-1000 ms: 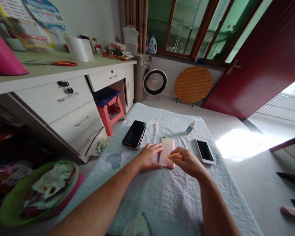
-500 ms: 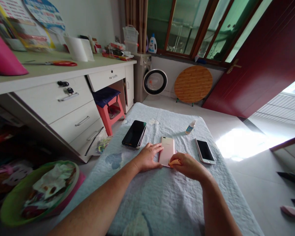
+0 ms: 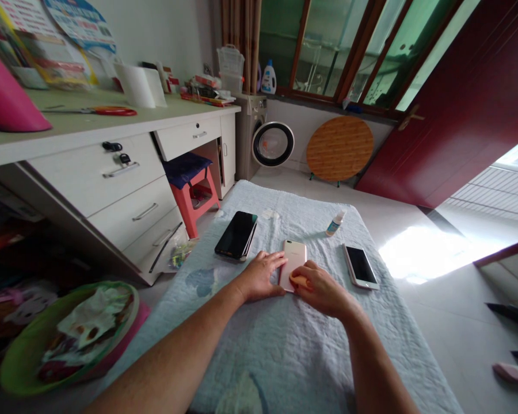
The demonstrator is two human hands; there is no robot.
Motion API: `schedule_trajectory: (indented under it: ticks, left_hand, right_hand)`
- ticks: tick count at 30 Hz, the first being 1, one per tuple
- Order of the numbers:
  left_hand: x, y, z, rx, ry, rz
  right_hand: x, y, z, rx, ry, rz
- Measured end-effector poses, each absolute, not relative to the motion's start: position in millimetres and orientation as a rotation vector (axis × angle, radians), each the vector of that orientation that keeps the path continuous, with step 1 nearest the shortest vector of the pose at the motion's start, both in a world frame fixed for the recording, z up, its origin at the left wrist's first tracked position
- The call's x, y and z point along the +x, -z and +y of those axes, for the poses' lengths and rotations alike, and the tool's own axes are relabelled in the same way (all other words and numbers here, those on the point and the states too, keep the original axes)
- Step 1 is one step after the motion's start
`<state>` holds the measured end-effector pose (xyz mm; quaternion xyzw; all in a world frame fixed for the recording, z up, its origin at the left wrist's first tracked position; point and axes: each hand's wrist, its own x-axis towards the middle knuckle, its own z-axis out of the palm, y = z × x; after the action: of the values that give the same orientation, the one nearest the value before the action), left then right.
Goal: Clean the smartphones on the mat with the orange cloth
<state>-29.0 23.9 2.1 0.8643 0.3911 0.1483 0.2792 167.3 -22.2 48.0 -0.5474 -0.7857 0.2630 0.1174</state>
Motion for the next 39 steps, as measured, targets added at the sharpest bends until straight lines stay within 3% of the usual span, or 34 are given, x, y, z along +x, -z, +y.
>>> schedule_trajectory:
  ticks: [17,25,39]
  left_hand:
    - [-29.3,2.3,25.4,2.355,-0.409,1.031]
    - [-30.2,-6.2,23.2,2.307,-0.346,1.053]
    - [-30.3,-4.5,24.2,2.314,-0.361,1.008]
  right_hand:
    - [167.9,-44.7,-23.2,-1.524,-0.818,-2.445]
    - [158.9,-32.6,-27.8,-1.632,-0.492,-2.490]
    - [134.4,-21.6,-26.4,-1.564,-0.493,-2.442]
